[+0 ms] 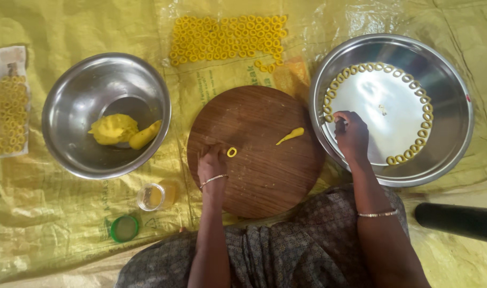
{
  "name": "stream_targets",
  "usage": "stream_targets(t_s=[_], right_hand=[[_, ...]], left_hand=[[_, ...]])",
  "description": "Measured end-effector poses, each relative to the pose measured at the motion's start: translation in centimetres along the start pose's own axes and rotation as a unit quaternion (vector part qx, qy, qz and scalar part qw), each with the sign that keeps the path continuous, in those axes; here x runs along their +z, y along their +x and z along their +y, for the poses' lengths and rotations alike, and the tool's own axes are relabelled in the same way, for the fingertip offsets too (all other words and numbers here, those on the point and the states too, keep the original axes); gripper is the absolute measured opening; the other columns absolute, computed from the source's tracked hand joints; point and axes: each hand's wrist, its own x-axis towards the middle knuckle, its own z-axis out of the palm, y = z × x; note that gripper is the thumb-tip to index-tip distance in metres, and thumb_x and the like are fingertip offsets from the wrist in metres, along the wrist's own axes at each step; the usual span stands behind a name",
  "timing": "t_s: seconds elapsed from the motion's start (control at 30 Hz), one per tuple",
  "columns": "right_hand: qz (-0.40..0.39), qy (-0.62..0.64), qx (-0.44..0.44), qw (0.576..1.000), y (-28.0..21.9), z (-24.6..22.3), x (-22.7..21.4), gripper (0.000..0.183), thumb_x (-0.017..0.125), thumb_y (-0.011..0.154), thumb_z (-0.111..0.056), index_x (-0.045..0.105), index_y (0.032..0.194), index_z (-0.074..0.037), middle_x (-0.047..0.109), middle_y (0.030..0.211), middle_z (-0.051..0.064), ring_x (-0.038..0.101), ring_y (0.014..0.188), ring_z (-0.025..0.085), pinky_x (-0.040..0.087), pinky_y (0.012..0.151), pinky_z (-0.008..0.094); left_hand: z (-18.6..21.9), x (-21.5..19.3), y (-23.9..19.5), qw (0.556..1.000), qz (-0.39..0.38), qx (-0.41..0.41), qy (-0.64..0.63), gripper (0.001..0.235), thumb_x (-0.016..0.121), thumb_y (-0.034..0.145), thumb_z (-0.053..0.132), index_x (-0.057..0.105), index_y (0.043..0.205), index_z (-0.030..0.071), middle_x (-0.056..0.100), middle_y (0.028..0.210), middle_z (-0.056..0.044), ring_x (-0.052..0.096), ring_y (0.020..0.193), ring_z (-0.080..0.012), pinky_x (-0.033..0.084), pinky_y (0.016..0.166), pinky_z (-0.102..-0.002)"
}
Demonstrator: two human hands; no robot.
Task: The person rolls small pieces of yellow dough into thin strips on a wooden board, then folds and joins the ends to form rings. The finished rings are placed into a metal tray arranged in a circular pattern.
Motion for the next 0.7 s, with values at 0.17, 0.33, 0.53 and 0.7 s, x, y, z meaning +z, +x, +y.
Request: stream_targets(t_s=[0.17, 0.33, 0.53, 0.7], right_hand=[[0.000, 0.023, -0.153, 0.988, -2.1, -2.8, 0.4, 0.020, 0.066, 0.097, -0.003, 0.073, 0.115, -0.007, 0.074, 0.104, 0.015, 0.073, 0.087, 0.027, 0.058, 0.079, 0.038], [-0.110, 0.070, -0.110, 0.985, -4.1, -4.0, 3.4, 0.018, 0.065, 0.100, -0.011, 0.073, 0.117, -0.012, 0.076, 0.107, 0.009, 0.074, 0.086, 0.017, 0.062, 0.077, 0.033], [-0.214, 0.156, -0.101, 0.959, -5.8, -4.1, 6.8, 0.020, 0.064, 0.100, -0.011, 0.072, 0.118, -0.008, 0.077, 0.111, 0.009, 0.073, 0.084, 0.018, 0.063, 0.074, 0.031], [-0.297, 0.338, -0.013, 0.893, -6.7, -4.7, 8.2, 0.035, 0.055, 0.097, -0.004, 0.063, 0.130, 0.003, 0.074, 0.111, 0.017, 0.076, 0.089, 0.021, 0.067, 0.078, 0.035]], left_hand=[[-0.6, 2.6, -0.3, 0.998, -0.021, -0.010, 0.062, 0.016, 0.072, 0.088, 0.012, 0.076, 0.104, 0.011, 0.065, 0.110, -0.010, 0.060, 0.104, -0.0340, 0.051, 0.087, -0.046], [-1.7, 4.2, -0.6, 0.983, -0.046, 0.064, 0.165, 0.023, 0.072, 0.083, 0.002, 0.075, 0.104, 0.010, 0.065, 0.113, -0.010, 0.061, 0.109, -0.0305, 0.053, 0.091, -0.044], [-2.1, 4.8, -0.3, 0.995, -0.013, 0.069, 0.064, 0.012, 0.075, 0.090, 0.007, 0.072, 0.102, 0.005, 0.072, 0.105, -0.011, 0.065, 0.097, -0.0289, 0.056, 0.091, -0.042], [0.1, 3.9, 0.4, 0.966, -0.051, -0.112, -0.227, 0.015, 0.074, 0.094, 0.010, 0.073, 0.109, 0.011, 0.077, 0.107, -0.006, 0.076, 0.095, -0.0157, 0.063, 0.086, -0.029]])
